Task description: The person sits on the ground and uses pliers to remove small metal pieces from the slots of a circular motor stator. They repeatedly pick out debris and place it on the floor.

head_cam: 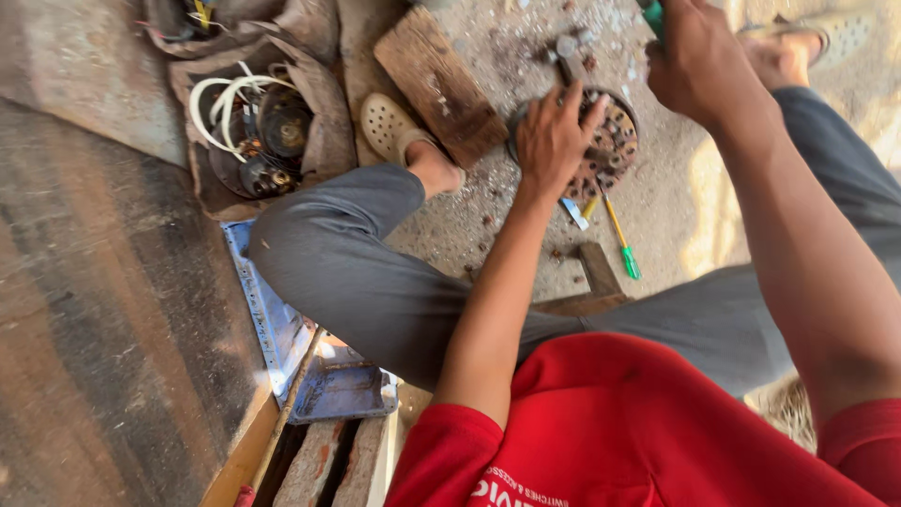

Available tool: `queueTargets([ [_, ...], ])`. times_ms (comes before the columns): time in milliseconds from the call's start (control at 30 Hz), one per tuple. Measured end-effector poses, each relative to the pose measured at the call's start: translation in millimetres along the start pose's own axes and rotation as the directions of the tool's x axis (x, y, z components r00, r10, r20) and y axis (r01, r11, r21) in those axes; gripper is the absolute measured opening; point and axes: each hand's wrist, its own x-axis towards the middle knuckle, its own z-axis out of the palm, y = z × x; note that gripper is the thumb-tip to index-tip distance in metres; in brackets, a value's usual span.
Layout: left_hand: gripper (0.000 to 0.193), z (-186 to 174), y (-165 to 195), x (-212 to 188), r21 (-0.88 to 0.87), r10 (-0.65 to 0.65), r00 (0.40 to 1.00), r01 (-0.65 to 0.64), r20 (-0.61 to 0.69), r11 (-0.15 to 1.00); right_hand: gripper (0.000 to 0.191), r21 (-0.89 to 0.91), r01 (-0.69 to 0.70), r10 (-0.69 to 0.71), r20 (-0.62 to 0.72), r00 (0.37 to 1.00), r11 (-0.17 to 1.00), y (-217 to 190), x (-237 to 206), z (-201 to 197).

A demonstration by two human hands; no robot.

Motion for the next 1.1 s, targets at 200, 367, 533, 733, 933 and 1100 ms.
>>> queueTargets([
  [200,0.066,21.6,-11.3,1.7,-0.101,0.008,1.0,-0.005,0.029,0.995,0.077,-0.188,-0.152,0.159,0.023,0.987,0.97,-6.4,-164.8,9.6],
  [367,0.065,31.6,-20.4,2.3,-0.119,-0.016,0.998,0.023,0.059,0.993,0.075,-0.164,-0.162,0.176,0.076,0.981,0.973,-36.2,-222.6,41.0],
  [533,0.063,33.8,-25.8,3.1,-0.025,0.04,0.999,-0.04,-0.01,0.999,0.073,-0.144,-0.298,0.31,0.07,0.948,0.944,-44.9,-217.3,59.4],
  [733,0.065,34.0,-25.6,2.1,-0.053,-0.013,0.998,0.016,0.061,0.998,0.076,-0.212,-0.291,0.305,0.038,0.952,0.933,-52.4,-210.5,51.5],
  [933,0.064,32.9,-26.1,0.4,-0.028,0.03,1.0,-0.03,-0.004,0.999,0.064,-0.27,-0.278,0.302,0.049,0.952,0.922,-56.7,-187.6,55.6],
  [1100,0.064,28.4,-22.4,1.2,-0.049,-0.01,0.999,0.013,0.054,0.999,0.031,0.204,-0.708,0.527,0.538,0.658,0.676,-35.4,-176.6,52.8],
])
